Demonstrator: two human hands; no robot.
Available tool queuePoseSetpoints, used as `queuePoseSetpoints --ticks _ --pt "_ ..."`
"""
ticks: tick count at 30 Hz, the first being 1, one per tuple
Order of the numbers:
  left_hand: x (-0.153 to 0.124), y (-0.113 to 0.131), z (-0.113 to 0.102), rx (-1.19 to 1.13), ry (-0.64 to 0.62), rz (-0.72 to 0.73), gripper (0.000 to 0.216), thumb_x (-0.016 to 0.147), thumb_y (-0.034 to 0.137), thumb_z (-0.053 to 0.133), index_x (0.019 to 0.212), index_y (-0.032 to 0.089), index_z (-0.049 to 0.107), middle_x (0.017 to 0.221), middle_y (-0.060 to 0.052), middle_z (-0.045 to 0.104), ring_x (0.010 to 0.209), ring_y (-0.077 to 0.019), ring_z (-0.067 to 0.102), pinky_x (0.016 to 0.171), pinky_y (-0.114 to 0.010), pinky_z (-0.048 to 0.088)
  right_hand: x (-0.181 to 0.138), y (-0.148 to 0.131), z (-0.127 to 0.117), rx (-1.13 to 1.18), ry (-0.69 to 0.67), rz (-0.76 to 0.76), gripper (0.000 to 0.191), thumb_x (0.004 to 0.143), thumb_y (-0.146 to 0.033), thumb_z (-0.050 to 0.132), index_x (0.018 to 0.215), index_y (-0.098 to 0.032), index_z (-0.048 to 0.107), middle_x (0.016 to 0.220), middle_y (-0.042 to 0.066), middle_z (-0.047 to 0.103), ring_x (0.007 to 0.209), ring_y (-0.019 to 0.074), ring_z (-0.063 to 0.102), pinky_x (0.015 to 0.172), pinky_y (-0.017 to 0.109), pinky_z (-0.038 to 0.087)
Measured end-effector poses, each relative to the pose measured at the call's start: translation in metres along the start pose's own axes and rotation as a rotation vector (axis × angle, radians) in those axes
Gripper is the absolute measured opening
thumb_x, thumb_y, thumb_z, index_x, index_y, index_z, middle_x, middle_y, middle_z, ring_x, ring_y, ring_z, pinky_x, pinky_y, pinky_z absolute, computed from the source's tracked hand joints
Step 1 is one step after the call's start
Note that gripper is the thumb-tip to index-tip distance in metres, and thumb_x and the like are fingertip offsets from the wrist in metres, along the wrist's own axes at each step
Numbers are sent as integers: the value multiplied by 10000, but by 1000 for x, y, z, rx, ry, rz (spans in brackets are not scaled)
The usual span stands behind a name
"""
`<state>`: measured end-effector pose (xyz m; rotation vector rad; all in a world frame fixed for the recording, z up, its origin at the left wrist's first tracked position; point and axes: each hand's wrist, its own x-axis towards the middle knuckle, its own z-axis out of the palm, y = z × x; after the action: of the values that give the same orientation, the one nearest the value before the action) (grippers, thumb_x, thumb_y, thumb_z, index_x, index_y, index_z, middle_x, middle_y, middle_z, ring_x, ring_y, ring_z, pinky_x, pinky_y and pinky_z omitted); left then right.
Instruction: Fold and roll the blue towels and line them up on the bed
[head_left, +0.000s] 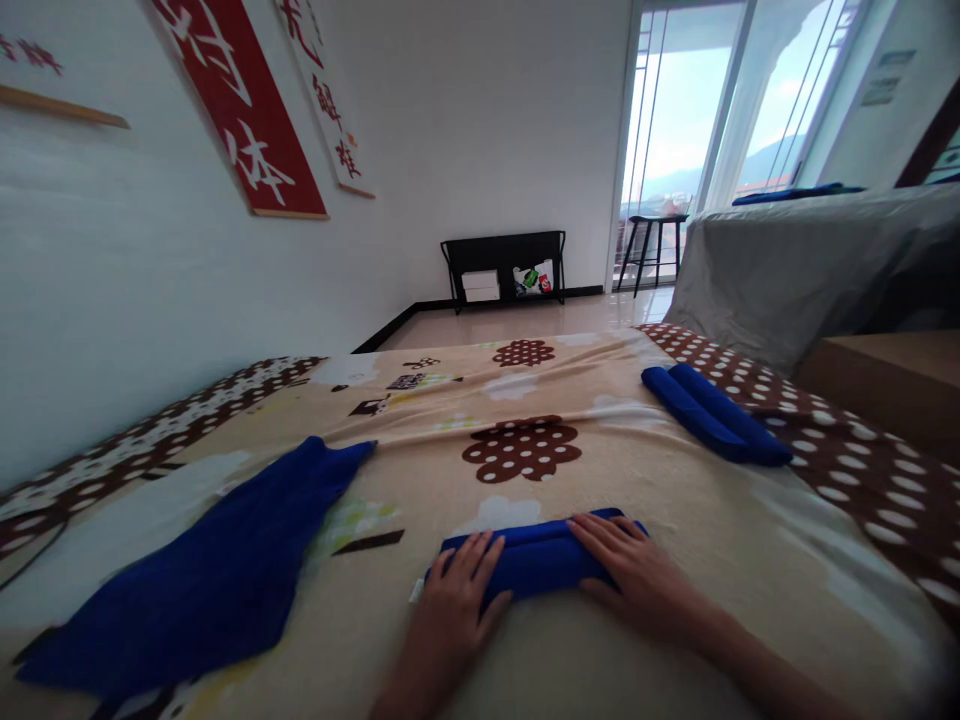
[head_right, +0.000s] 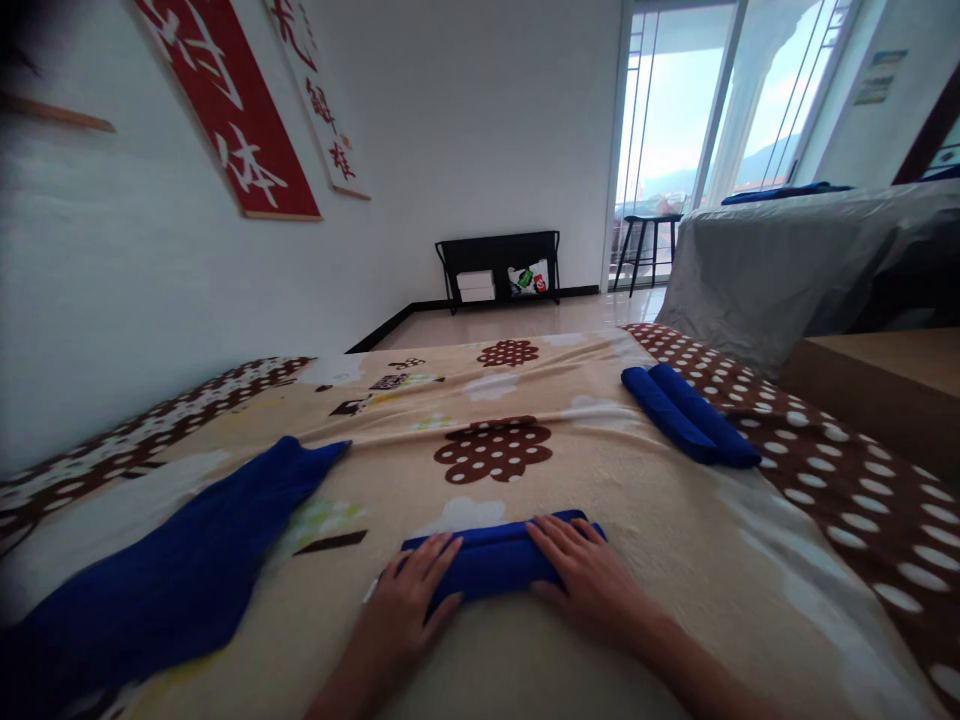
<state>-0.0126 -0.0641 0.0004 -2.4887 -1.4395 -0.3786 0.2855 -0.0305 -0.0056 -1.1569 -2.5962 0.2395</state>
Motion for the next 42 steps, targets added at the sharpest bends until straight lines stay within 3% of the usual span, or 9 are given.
queuePoseSetpoints --ticks 4,8,10,16,21,28,32,36,42 --pt "11 -19 -3 -24 -119 -84 464 976 425 440 1333 157 567 1364 -147 595 1243 -302 577 997 -515 445 15 7 -14 2 -12 92 595 997 -566 390 1456 -196 465 1457 125 489 1340 278 471 1120 529 322" --pt "29 15 -6 -52 -123 25 520 924 190 436 1443 150 436 1503 -108 451 1383 -246 440 1101 -471 380 29 -25 -8 -7 38 -28 564 991 -515 450 1447 -184 475 1483 123 458 1367 275 436 1132 509 315" --pt "29 24 -6 -101 -133 98 557 946 231 442 1494 194 352 1529 -70 423 1398 -208 418 1108 -419 384 26 -29 -6 37 1 -99 570 985 -488 477 1480 -211 424 1486 92 464 1360 240 446 1121 464 344" --pt "-8 -26 -8 -62 -146 -44 705 839 444 649 1464 224 407 1441 -125 530 1266 -298 548 1030 -484 421 -11 28 -19 -22 -20 87 642 913 -549 556 1432 -177 484 1466 129 481 1334 274 469 1111 494 330" --pt "-29 -25 -14 109 48 33 669 825 162 560 1469 242 397 1460 -130 498 1311 -309 478 1034 -486 342 -30 34 -10 -170 134 0 662 813 -194 574 1460 -230 437 1527 104 397 1387 284 381 1114 514 268" --pt "0 -17 -18 26 -56 -66 555 772 33 441 1308 131 550 1071 -120 687 973 -260 638 911 -451 445 5 17 -27 -163 100 65 382 818 -113 488 1167 -178 629 1034 91 691 961 225 629 993 464 378" --pt "32 -1 -13 24 -70 -63 526 785 41 410 1273 124 588 1206 -177 651 1126 -314 601 985 -527 406 37 -5 -16 -207 96 40 431 868 -69 409 1256 -106 595 1281 190 605 1177 293 560 1053 519 327" --pt "47 23 0 -49 -109 59 641 825 202 523 1452 136 411 1453 -128 510 1327 -258 472 1095 -415 356 47 -22 8 -162 45 -90 568 899 -214 488 1459 -137 425 1473 126 469 1327 247 453 1111 424 330" --pt "9 -24 10 -59 -82 10 563 942 373 524 1467 220 385 1396 -103 563 1243 -268 540 1036 -450 392 5 43 8 -127 72 -26 589 958 -306 517 1509 -189 344 1466 113 481 1338 248 454 1105 474 343"
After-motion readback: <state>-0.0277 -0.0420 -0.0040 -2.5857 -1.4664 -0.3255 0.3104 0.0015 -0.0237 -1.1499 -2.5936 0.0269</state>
